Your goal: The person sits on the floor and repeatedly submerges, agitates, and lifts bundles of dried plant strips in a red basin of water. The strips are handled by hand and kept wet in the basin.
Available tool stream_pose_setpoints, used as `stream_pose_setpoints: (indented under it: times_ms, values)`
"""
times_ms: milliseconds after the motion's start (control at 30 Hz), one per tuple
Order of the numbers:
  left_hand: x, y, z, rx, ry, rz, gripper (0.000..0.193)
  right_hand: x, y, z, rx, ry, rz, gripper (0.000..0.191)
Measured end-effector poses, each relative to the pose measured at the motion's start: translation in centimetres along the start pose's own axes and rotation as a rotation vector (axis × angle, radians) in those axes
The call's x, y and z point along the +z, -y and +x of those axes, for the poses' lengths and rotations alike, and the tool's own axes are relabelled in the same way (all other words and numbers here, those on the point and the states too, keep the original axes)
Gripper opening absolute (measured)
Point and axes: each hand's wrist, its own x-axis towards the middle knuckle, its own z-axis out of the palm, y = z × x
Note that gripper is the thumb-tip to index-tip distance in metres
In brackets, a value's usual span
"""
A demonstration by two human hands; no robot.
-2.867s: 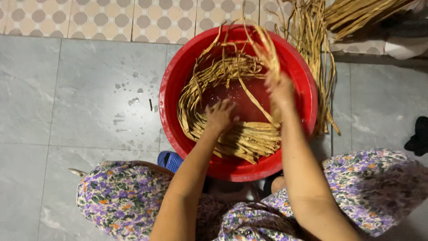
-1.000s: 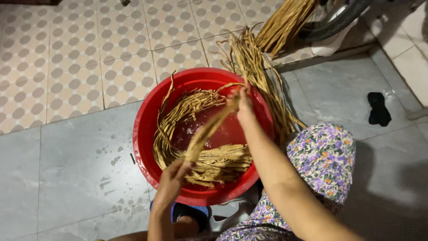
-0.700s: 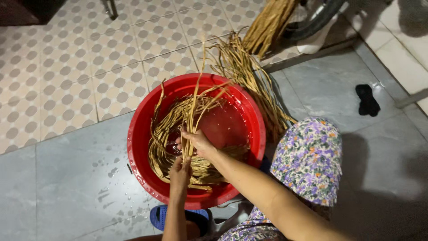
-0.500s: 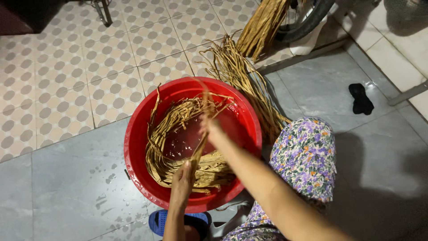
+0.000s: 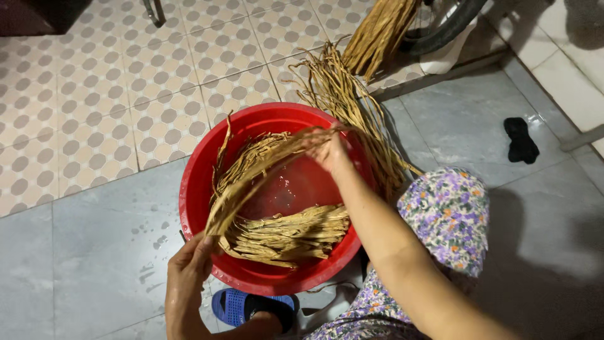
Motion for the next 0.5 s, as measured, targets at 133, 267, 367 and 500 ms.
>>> stream_pose_setpoints:
  times_ms: [133, 267, 367, 500]
  values:
    - [-0.1, 1.8, 2.4, -0.013, -0.107, -0.046, 0.025, 3.3, -8.1, -4.3, 0.251, 0.41, -0.198, 0.051]
    - [4.4, 5.5, 3.9, -0.075, 0.049, -0.027, 0.02, 4.5, -15.2, -8.9, 0.397, 0.489, -0.438, 0.038]
    - [8.7, 7.6, 2.8, -0.137, 0.064, 0.0, 0.027, 4.6, -16.9, -10.3, 0.332, 0.37, -0.51, 0.025]
    - [9.6, 7.3, 0.5, -0.048, 0.212, 0.104, 0.027, 3.7, -14.6, -8.0, 0.255, 0.016, -0.595, 0.023]
